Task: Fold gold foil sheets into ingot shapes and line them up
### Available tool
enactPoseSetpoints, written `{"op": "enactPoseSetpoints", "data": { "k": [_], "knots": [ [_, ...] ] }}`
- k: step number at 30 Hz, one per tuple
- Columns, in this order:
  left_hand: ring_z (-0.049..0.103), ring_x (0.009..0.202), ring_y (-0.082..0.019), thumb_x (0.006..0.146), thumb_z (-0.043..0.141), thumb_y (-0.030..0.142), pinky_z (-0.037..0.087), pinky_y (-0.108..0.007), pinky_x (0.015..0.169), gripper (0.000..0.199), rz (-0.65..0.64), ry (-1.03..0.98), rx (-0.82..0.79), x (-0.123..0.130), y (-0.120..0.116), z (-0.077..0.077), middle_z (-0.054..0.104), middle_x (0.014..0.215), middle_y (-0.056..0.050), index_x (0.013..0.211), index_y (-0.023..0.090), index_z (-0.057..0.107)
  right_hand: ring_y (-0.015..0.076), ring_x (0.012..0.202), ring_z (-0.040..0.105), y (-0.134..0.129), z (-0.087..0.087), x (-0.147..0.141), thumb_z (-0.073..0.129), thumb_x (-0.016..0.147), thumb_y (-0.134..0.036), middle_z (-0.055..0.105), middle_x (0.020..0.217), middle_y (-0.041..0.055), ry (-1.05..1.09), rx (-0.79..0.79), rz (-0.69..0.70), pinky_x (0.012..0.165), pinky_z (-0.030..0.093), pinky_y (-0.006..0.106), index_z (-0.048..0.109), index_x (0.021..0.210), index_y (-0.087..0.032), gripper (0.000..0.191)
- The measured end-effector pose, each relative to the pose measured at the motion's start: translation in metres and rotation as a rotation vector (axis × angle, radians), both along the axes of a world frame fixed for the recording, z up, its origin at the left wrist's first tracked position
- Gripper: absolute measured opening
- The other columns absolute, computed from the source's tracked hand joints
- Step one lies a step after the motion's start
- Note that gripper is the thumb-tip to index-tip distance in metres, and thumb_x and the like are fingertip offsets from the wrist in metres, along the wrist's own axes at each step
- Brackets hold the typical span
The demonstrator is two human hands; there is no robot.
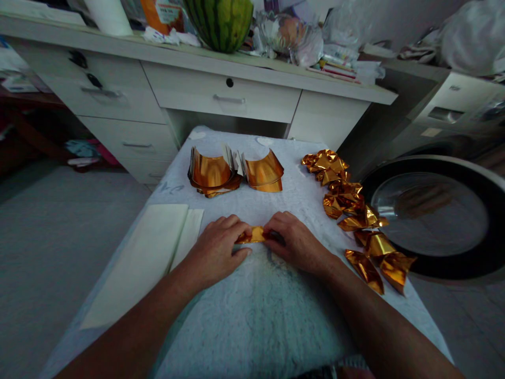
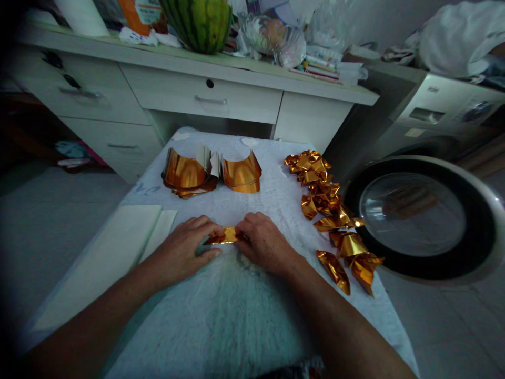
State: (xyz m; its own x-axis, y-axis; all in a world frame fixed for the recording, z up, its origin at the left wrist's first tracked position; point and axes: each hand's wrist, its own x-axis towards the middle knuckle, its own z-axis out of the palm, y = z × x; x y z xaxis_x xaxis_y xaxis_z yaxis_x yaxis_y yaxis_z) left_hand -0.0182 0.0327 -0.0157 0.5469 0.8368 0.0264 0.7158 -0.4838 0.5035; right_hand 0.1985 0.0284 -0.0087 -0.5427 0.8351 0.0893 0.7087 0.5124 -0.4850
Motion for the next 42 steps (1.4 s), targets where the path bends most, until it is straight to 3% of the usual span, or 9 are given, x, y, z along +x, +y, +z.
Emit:
{"op": "enactPoseSetpoints", "data": {
  "k": [10,19,30,42],
  "knots": [
    [0.06,0.09,-0.02,0.092,0.053,0.024,0.046,-0.034,0.081,0.017,0.102,-0.159,-0.051,0.002,-0.002,-0.001,0.062,0.095,-0.003,0.1,0.022,0.067,0.0182,0.088,0.055,-0.001,0.0,0.0,0.055,0.093,-0.019,0.063,0.089,0.0051,0.055,0.044,-0.013,0.082,0.042,0.031,0.066,0.095,-0.018,0.011],
    [0.062,0.084,-0.019,0.086,0.059,0.02,0.047,-0.033,0.077,0.012,0.177,-0.2,-0.074,0.003,-0.004,0.001,0.066,0.09,-0.002,0.094,0.02,0.068,0.0177,0.084,0.055,-0.002,-0.002,-0.004,0.053,0.094,-0.02,0.063,0.085,0.0048,0.065,0.107,-0.047,0.078,0.042,0.03,0.065,0.089,-0.018,0.013],
    [0.063,0.09,-0.02,0.083,0.057,0.017,0.049,-0.033,0.079,0.017,0.211,-0.295,-0.121,0.006,-0.004,0.001,0.067,0.097,-0.003,0.096,0.021,0.067,0.0171,0.075,0.06,-0.007,-0.002,-0.011,0.044,0.1,-0.026,0.067,0.083,0.0043,-0.203,0.144,-0.217,0.066,0.037,0.028,0.062,0.092,-0.018,0.021],
    [0.067,0.086,-0.022,0.09,0.047,0.022,0.048,-0.036,0.079,0.024,0.278,-0.161,-0.088,0.007,-0.006,0.005,0.073,0.092,-0.004,0.102,0.02,0.068,0.0176,0.081,0.063,-0.008,-0.008,-0.014,0.043,0.097,-0.018,0.068,0.09,0.0058,-0.042,0.126,-0.179,0.073,0.044,0.027,0.06,0.102,-0.017,0.018]
  ]
}}
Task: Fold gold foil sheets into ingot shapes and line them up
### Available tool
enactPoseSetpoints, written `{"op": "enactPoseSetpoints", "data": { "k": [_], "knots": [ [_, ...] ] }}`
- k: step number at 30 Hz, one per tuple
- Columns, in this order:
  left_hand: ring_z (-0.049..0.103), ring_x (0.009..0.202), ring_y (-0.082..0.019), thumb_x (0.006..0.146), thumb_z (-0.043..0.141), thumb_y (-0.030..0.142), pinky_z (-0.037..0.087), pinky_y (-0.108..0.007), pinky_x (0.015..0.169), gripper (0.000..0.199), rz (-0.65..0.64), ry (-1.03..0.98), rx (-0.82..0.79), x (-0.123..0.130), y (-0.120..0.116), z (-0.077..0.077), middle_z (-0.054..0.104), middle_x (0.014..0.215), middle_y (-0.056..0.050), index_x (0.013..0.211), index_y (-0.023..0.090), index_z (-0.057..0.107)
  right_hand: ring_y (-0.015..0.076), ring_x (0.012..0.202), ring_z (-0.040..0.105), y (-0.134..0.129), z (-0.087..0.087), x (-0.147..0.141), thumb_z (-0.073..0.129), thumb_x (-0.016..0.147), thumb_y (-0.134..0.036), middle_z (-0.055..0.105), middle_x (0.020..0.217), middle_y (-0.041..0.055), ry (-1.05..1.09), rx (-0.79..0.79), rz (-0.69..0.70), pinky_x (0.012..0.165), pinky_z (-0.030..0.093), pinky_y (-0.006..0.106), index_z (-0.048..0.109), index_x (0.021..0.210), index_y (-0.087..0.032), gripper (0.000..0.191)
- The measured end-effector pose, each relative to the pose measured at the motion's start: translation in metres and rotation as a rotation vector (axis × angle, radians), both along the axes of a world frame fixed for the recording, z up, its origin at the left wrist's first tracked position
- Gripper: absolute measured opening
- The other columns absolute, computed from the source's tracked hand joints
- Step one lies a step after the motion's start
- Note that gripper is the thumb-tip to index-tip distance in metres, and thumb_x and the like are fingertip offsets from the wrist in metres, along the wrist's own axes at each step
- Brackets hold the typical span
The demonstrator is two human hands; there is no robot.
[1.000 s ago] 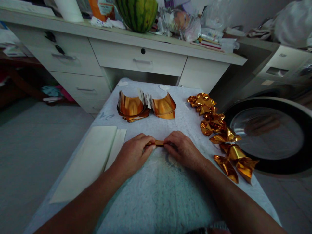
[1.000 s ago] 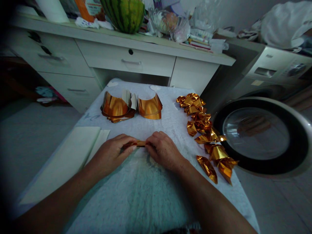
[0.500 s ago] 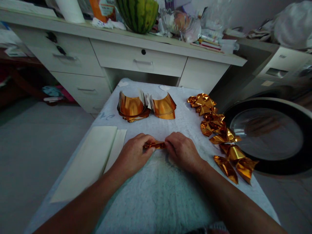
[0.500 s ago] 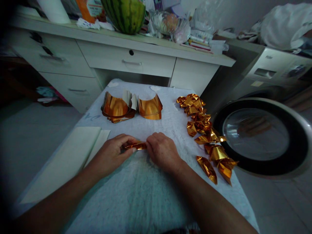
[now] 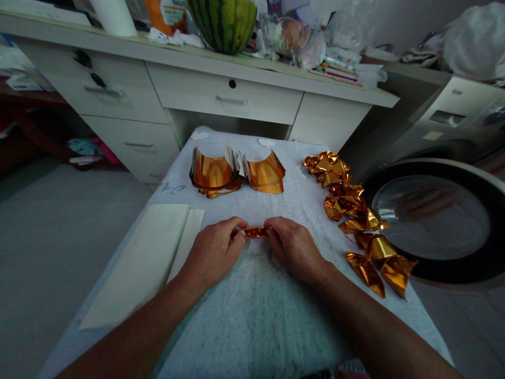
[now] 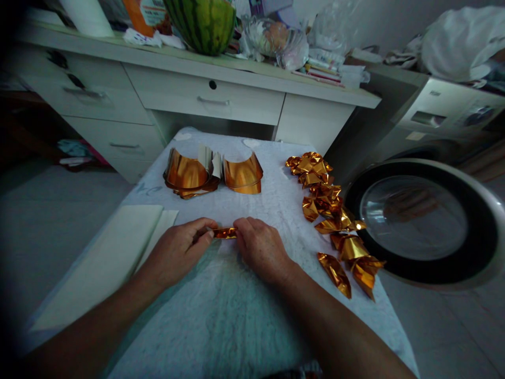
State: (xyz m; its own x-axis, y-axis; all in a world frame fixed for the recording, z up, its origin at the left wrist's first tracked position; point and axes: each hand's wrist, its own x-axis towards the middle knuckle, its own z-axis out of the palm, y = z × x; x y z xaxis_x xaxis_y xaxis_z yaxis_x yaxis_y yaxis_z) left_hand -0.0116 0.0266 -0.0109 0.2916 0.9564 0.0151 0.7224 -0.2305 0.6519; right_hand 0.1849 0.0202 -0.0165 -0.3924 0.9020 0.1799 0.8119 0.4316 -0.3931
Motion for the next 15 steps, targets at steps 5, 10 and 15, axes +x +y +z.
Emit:
{"op": "enactPoseSetpoints", "data": {
  "k": [5,10,15],
  "knots": [
    [0.067,0.094,-0.022,0.095,0.042,0.024,0.05,-0.036,0.084,0.031,-0.041,0.025,0.112,-0.0006,0.0003,-0.0034,0.073,0.102,-0.006,0.108,0.018,0.07,0.0171,0.08,0.063,-0.001,-0.0009,-0.0004,0.046,0.094,-0.016,0.069,0.089,0.0051,0.044,0.007,-0.007,0.072,0.044,0.026,0.06,0.1,-0.018,0.016],
    [0.068,0.09,-0.022,0.096,0.04,0.024,0.052,-0.036,0.083,0.034,-0.043,0.035,0.181,0.0004,-0.0003,-0.0053,0.073,0.098,-0.006,0.107,0.017,0.071,0.015,0.067,0.061,-0.0026,0.0032,-0.002,0.047,0.095,-0.022,0.068,0.079,0.0019,0.053,-0.061,-0.088,0.063,0.039,0.024,0.058,0.092,-0.02,0.012],
    [0.069,0.092,-0.022,0.096,0.039,0.022,0.053,-0.037,0.084,0.035,-0.023,0.036,0.214,0.0025,-0.0025,-0.0054,0.074,0.102,-0.007,0.11,0.015,0.07,0.0148,0.06,0.059,-0.0031,0.0026,-0.0036,0.044,0.097,-0.024,0.067,0.072,0.0002,0.03,-0.117,-0.158,0.058,0.034,0.024,0.057,0.098,-0.02,0.014]
  ]
}}
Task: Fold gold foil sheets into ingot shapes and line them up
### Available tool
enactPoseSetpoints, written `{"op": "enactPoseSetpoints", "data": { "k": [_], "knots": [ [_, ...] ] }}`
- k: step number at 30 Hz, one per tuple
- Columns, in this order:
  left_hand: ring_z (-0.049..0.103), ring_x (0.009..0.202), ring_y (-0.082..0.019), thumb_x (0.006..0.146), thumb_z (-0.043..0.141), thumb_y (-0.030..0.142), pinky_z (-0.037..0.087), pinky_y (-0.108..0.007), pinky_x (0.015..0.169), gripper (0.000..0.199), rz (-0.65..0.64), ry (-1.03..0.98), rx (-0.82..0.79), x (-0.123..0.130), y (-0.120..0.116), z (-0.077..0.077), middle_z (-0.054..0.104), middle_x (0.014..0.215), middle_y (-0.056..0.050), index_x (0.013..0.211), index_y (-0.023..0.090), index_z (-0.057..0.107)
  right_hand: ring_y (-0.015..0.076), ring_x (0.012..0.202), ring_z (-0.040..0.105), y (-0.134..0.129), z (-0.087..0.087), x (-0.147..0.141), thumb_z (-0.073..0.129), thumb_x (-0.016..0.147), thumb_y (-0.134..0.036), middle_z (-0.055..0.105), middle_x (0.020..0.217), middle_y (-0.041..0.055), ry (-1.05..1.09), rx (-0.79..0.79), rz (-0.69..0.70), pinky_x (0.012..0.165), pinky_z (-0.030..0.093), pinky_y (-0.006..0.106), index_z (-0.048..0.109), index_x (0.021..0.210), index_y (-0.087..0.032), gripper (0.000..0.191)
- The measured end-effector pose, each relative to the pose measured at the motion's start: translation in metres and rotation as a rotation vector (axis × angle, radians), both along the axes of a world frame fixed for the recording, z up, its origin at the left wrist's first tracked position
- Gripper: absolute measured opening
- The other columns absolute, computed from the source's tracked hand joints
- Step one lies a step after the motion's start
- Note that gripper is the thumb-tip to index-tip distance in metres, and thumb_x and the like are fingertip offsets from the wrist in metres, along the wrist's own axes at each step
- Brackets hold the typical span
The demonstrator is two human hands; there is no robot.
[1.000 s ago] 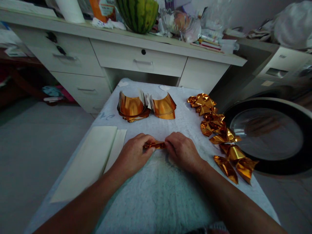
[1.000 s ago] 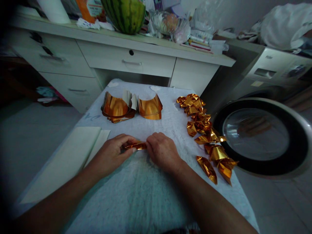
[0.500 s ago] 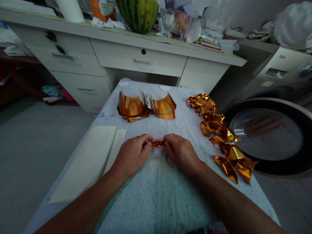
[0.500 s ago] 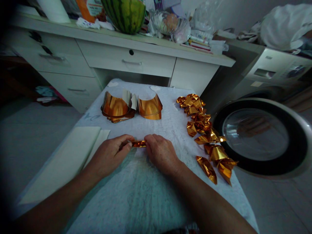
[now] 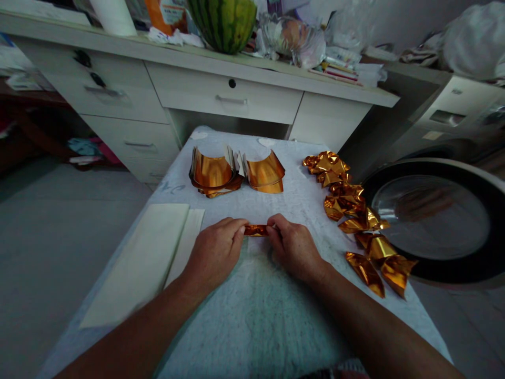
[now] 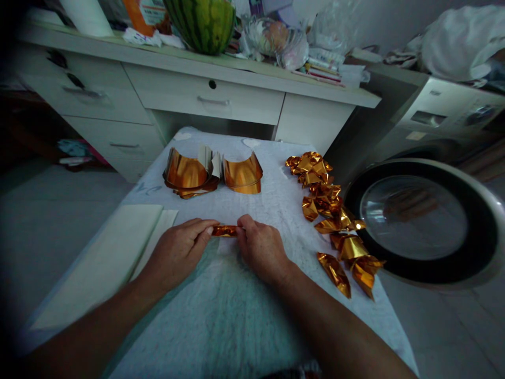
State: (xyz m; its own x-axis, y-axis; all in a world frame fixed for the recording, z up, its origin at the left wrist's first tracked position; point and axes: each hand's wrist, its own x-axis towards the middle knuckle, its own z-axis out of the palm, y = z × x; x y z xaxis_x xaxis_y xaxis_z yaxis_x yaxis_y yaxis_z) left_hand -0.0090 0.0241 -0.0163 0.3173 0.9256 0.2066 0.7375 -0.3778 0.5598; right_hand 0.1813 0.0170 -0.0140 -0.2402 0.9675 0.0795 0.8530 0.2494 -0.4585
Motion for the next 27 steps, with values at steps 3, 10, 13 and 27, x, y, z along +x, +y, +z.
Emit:
{"op": "enactPoseSetpoints", "data": {
  "k": [3,10,13,27],
  "knots": [
    [0.069,0.095,-0.023,0.094,0.04,0.021,0.053,-0.038,0.086,0.034,0.003,0.011,-0.008,0.001,-0.0003,0.0002,0.074,0.104,-0.007,0.11,0.015,0.07,0.015,0.063,0.061,0.0001,-0.0013,-0.0005,0.042,0.097,-0.022,0.068,0.076,0.0012,0.009,0.003,0.022,0.059,0.036,0.023,0.056,0.1,-0.02,0.015],
    [0.07,0.095,-0.023,0.096,0.039,0.026,0.053,-0.037,0.085,0.034,0.023,0.032,-0.029,0.0014,0.0015,0.0001,0.075,0.105,-0.006,0.107,0.017,0.07,0.0147,0.063,0.061,-0.0008,-0.0026,-0.0014,0.04,0.097,-0.023,0.067,0.076,0.0019,0.046,0.007,0.054,0.06,0.037,0.023,0.056,0.097,-0.019,0.016],
    [0.07,0.094,-0.023,0.097,0.038,0.026,0.053,-0.036,0.084,0.034,0.029,0.027,-0.028,0.0016,0.0003,0.0014,0.076,0.104,-0.006,0.105,0.018,0.07,0.0142,0.061,0.06,-0.0018,-0.0028,-0.0016,0.041,0.096,-0.023,0.066,0.075,0.0013,0.063,0.018,0.053,0.059,0.037,0.022,0.056,0.097,-0.019,0.015],
    [0.071,0.095,-0.023,0.096,0.038,0.024,0.052,-0.035,0.085,0.034,0.043,0.018,-0.037,0.0052,-0.0028,-0.001,0.075,0.107,-0.006,0.111,0.019,0.069,0.0151,0.056,0.059,-0.0029,-0.004,-0.0034,0.037,0.097,-0.024,0.065,0.069,0.0013,0.106,0.051,-0.002,0.056,0.036,0.023,0.054,0.098,-0.019,0.017]
  ]
}}
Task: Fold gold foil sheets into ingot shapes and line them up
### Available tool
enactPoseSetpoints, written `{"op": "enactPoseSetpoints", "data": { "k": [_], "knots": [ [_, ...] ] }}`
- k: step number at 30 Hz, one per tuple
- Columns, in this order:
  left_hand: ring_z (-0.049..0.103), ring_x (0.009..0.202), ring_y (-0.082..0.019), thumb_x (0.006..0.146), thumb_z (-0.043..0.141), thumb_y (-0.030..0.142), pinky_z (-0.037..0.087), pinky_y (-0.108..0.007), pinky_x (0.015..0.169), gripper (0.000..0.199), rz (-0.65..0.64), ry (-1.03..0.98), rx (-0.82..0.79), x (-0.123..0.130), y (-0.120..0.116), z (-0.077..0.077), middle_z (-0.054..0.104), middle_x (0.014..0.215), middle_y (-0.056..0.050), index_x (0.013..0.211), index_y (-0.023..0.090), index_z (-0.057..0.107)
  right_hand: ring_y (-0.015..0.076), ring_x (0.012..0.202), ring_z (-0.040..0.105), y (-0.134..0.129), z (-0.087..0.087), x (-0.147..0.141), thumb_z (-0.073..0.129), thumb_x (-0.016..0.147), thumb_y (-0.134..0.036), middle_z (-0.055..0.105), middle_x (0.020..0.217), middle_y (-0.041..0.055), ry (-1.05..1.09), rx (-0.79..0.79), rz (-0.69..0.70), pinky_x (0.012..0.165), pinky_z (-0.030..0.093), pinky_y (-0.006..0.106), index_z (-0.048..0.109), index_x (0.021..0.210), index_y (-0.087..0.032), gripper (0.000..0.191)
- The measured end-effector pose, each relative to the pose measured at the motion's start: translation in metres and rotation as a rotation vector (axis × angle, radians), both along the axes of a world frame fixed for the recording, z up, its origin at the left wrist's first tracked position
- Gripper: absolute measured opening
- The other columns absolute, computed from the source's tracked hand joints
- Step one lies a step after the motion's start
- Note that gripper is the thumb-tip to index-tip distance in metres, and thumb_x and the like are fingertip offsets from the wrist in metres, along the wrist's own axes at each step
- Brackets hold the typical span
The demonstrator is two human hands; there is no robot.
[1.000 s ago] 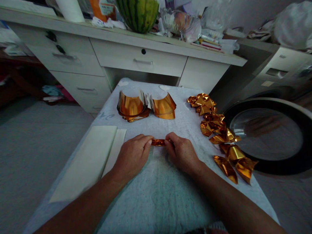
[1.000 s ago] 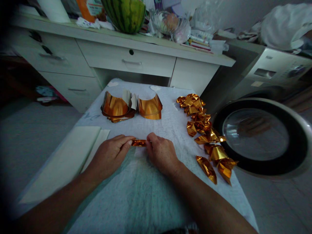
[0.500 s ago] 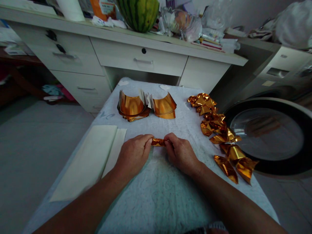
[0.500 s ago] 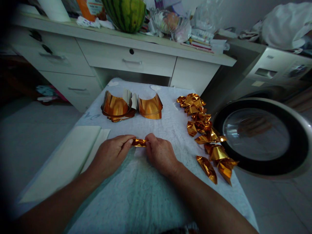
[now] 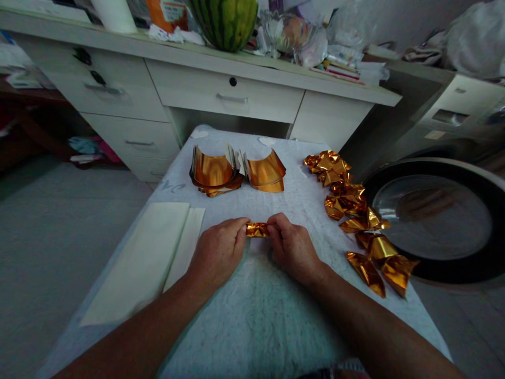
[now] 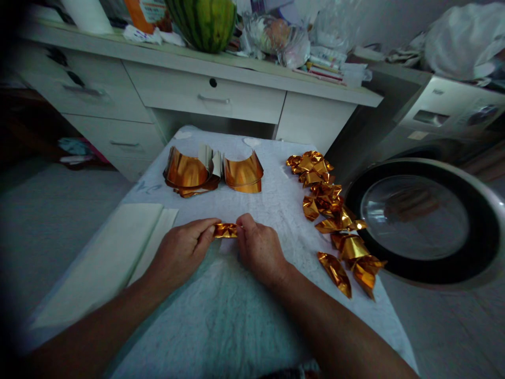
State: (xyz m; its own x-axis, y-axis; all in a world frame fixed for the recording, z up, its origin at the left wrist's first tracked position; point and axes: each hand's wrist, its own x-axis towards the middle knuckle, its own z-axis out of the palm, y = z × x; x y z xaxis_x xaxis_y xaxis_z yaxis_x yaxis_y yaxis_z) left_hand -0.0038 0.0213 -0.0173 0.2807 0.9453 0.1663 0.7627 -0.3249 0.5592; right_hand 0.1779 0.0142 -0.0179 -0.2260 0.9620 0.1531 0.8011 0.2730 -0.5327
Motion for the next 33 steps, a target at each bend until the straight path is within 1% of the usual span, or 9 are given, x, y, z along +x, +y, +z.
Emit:
{"op": "enactPoseSetpoints", "data": {
  "k": [7,11,14,17,23,26,29,31,33],
  "knots": [
    [0.071,0.084,-0.021,0.097,0.038,0.026,0.05,-0.032,0.074,0.032,0.015,0.022,-0.013,0.0011,0.0005,0.0037,0.076,0.092,-0.004,0.098,0.02,0.07,0.0154,0.058,0.062,-0.0007,-0.0021,-0.0017,0.037,0.097,-0.024,0.067,0.072,0.0021,-0.015,0.021,0.01,0.056,0.037,0.023,0.054,0.099,-0.019,0.018],
    [0.071,0.084,-0.021,0.095,0.04,0.023,0.05,-0.032,0.075,0.03,0.013,0.02,-0.008,0.0013,0.0006,0.0044,0.076,0.094,-0.004,0.1,0.021,0.07,0.0152,0.057,0.061,-0.0005,-0.0027,-0.0019,0.037,0.097,-0.024,0.068,0.071,0.0019,-0.031,0.032,0.009,0.057,0.038,0.024,0.055,0.103,-0.018,0.019],
    [0.071,0.086,-0.021,0.095,0.039,0.023,0.051,-0.032,0.076,0.031,0.012,-0.012,-0.039,0.0017,0.0003,0.004,0.076,0.096,-0.004,0.104,0.021,0.069,0.0153,0.059,0.063,0.0004,-0.0033,-0.0009,0.037,0.098,-0.024,0.069,0.073,0.0022,-0.034,0.033,0.009,0.057,0.038,0.024,0.055,0.1,-0.019,0.019],
    [0.071,0.084,-0.02,0.097,0.037,0.025,0.05,-0.031,0.074,0.032,0.011,-0.045,-0.073,0.0023,0.0002,0.004,0.076,0.094,-0.004,0.104,0.021,0.069,0.0154,0.061,0.063,0.0013,-0.004,-0.0002,0.037,0.098,-0.025,0.069,0.074,0.0023,-0.04,0.029,0.007,0.058,0.038,0.023,0.055,0.098,-0.019,0.019],
    [0.069,0.075,-0.018,0.097,0.036,0.024,0.046,-0.027,0.064,0.032,-0.005,-0.029,-0.073,0.0042,0.0005,0.0034,0.074,0.083,-0.002,0.094,0.021,0.068,0.0155,0.059,0.062,0.0009,-0.0025,-0.0021,0.036,0.099,-0.026,0.068,0.071,0.0013,-0.059,0.017,-0.025,0.056,0.035,0.024,0.055,0.097,-0.02,0.02],
    [0.069,0.076,-0.019,0.097,0.035,0.024,0.046,-0.027,0.064,0.032,0.006,-0.023,-0.076,0.0054,0.0009,0.0022,0.075,0.087,-0.003,0.099,0.021,0.067,0.0162,0.06,0.063,0.0006,-0.0027,-0.003,0.035,0.099,-0.026,0.068,0.071,0.0017,-0.069,0.016,-0.031,0.056,0.035,0.024,0.054,0.096,-0.02,0.02],
    [0.07,0.079,-0.019,0.097,0.036,0.022,0.047,-0.028,0.068,0.032,0.02,-0.004,-0.069,0.0057,0.0011,0.0012,0.076,0.09,-0.004,0.102,0.021,0.067,0.0166,0.061,0.064,0.0001,-0.0054,-0.0036,0.034,0.1,-0.025,0.068,0.072,0.0025,-0.095,0.015,-0.024,0.057,0.036,0.024,0.053,0.096,-0.019,0.021],
    [0.071,0.079,-0.019,0.096,0.037,0.02,0.048,-0.028,0.069,0.031,0.029,0.021,-0.057,0.0056,0.0012,0.0012,0.076,0.091,-0.004,0.103,0.021,0.067,0.0162,0.062,0.064,-0.0006,-0.0078,-0.0043,0.034,0.1,-0.024,0.069,0.073,0.0025,-0.106,0.017,-0.009,0.057,0.036,0.023,0.053,0.097,-0.019,0.02],
    [0.071,0.077,-0.019,0.095,0.037,0.019,0.048,-0.028,0.068,0.03,0.038,0.055,-0.044,0.0056,0.0014,0.0016,0.076,0.089,-0.003,0.101,0.021,0.066,0.0158,0.062,0.064,-0.0014,-0.0094,-0.0052,0.033,0.1,-0.024,0.068,0.074,0.0025,-0.112,0.023,0.007,0.057,0.036,0.023,0.052,0.097,-0.019,0.02]
  ]
}}
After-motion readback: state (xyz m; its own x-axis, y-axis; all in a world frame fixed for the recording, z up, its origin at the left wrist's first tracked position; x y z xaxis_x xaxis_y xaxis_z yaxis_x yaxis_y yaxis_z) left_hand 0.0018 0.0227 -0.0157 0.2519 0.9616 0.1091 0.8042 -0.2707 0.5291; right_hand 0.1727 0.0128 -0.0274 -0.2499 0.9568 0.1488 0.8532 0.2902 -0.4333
